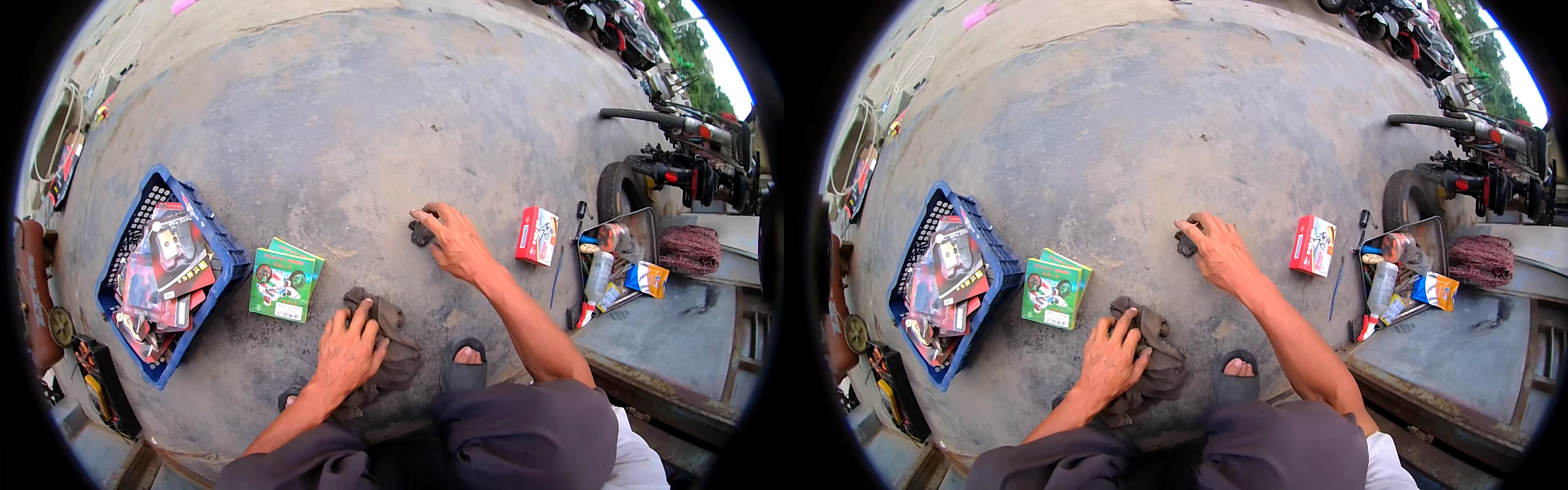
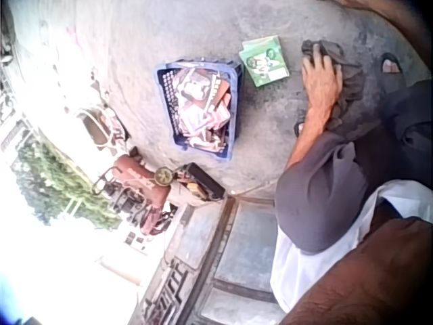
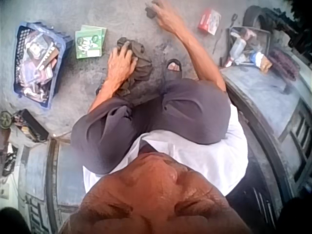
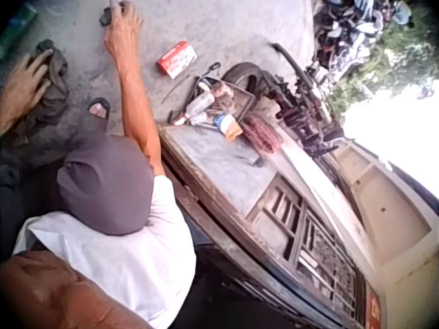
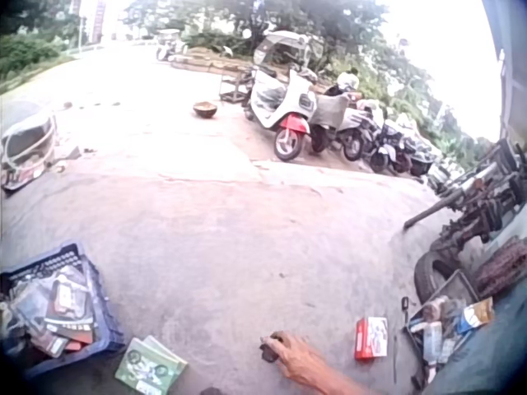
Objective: The person sits on the ground and sorts through a blue basket filled with packaged mechanical parts. They pick up individual packages, inspect them, and place them back into the basket or on the ground. The person then stands up, picks up a pink plastic bag, and walks into a cluttered workshop area.
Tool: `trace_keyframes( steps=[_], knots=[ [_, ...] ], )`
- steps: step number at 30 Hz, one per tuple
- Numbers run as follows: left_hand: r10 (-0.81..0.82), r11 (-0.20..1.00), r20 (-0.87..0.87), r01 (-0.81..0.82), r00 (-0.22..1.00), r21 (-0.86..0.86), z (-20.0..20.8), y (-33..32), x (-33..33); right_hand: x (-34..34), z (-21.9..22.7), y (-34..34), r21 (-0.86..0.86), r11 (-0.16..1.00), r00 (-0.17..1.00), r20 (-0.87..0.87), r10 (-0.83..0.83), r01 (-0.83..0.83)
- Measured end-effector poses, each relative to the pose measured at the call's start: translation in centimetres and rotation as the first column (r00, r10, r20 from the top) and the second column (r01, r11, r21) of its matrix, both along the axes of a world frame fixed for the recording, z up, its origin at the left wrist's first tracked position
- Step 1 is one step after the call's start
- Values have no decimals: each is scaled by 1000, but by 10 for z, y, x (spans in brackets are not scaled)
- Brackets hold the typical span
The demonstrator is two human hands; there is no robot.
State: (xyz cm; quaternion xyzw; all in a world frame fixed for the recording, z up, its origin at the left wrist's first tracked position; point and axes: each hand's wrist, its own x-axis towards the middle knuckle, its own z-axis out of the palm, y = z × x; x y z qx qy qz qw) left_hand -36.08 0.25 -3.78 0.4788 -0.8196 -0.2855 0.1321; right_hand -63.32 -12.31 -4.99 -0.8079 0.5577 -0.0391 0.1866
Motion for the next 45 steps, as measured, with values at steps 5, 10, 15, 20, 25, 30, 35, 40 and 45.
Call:
trace_keyframes(
  steps=[5, 10, 15, 20, 25, 30, 35, 40, 45],
  knots=[
    [-1, 1000, 9, 1, 1000, 0, 1, 2, -1, 11, 6, 8, 96, 964, 969, -12, -248, 248],
    [12, 1000, 0, -12, 1000, 18, 1, 1, -18, -2, -10, 4, 121, 929, 936, -95, -340, 349],
    [-3, 998, 66, -1, 998, 61, 14, 7, 3, 26, -27, -12, 50, 969, 968, -84, -236, 240],
    [-339, 920, 49, 320, 939, 224, -1, 45, 9, 11, -31, -7, -4, 967, 967, -30, -255, 255],
    [-271, 962, -79, 273, 959, 24, -43, 51, -1, -7, -33, 6, 81, 954, 938, 174, -298, 288],
    [-178, 979, -206, 195, 962, 66, -64, 46, -19, 0, -11, -7, 637, 723, 682, 405, -608, 267],
    [-105, 983, -353, 151, 930, 105, -48, 25, -30, 32, 45, -15, 669, 730, 534, 570, -624, 139],
    [-93, 996, -252, 86, 963, -39, -72, 63, -17, 55, 117, -41, 737, 667, 394, 648, -652, -107],
    [-140, 986, -224, 156, 964, 55, -88, 62, -14, 46, 213, -56, 770, 544, 346, 636, -690, -333]
  ],
)
